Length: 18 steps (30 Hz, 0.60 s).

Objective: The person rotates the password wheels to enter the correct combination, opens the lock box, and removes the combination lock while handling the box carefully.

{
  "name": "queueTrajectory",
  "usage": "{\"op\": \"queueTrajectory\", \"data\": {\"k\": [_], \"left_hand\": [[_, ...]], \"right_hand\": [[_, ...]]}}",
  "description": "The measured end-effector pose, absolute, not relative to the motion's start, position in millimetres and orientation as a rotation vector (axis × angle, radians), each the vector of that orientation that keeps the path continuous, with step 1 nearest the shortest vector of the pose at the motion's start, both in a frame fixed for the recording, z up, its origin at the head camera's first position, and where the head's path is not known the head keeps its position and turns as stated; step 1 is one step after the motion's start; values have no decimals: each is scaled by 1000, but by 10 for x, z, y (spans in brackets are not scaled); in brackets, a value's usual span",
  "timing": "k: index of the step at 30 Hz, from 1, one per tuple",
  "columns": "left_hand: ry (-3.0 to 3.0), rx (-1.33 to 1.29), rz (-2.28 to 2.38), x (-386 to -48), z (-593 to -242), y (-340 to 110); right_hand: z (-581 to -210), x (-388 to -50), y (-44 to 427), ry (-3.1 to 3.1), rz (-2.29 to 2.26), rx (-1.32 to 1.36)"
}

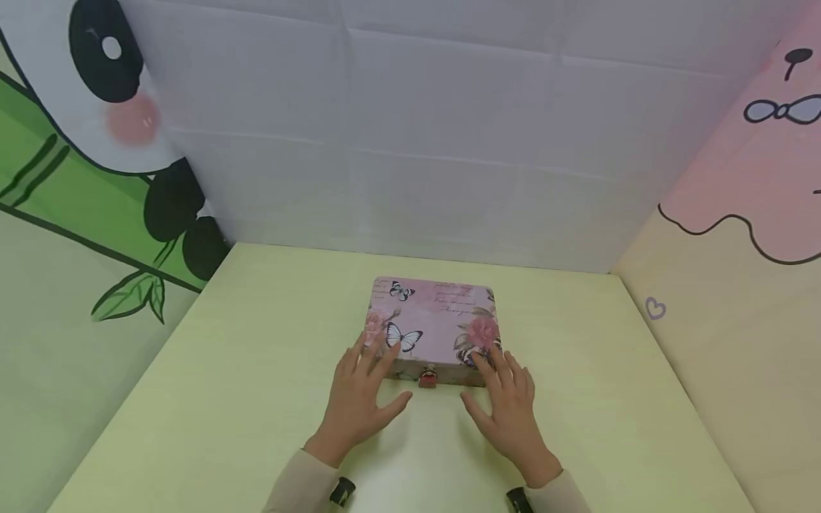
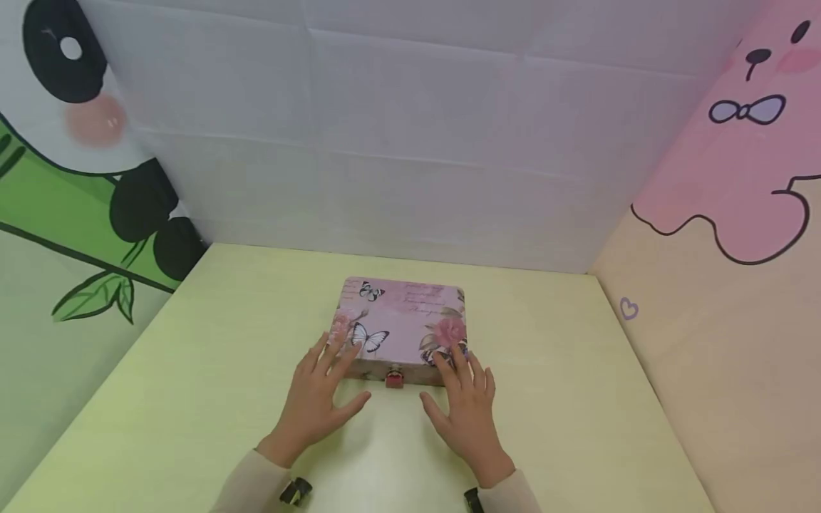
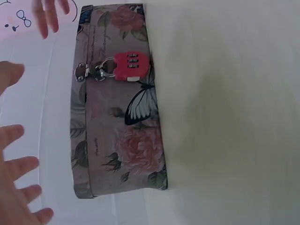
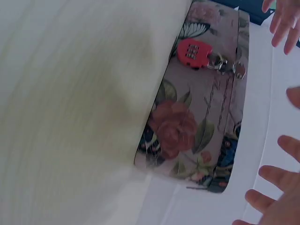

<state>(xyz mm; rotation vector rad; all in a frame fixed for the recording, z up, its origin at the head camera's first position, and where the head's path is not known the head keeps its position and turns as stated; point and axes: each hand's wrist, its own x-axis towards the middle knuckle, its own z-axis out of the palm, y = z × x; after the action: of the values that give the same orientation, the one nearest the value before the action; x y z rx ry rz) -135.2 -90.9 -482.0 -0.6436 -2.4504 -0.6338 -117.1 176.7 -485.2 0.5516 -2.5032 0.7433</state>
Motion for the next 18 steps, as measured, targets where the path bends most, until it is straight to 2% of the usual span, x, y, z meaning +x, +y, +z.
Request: {"op": "queueTrajectory", "data": {"k": [6,11,18], "left_hand": [[-2152,-688,-852,-1380,-4915,-820],[-2125,-658,-1045,-1370,-5048,-727],[-2315,-353,-1515,-1362,-5179,-603]], "right_hand": [[-4835,-1178,1635,-2300,924,595],[-4849,-1156,1518,-2385,1272,480],[-4980,-1225,1399,-2420,1737,234]]}}
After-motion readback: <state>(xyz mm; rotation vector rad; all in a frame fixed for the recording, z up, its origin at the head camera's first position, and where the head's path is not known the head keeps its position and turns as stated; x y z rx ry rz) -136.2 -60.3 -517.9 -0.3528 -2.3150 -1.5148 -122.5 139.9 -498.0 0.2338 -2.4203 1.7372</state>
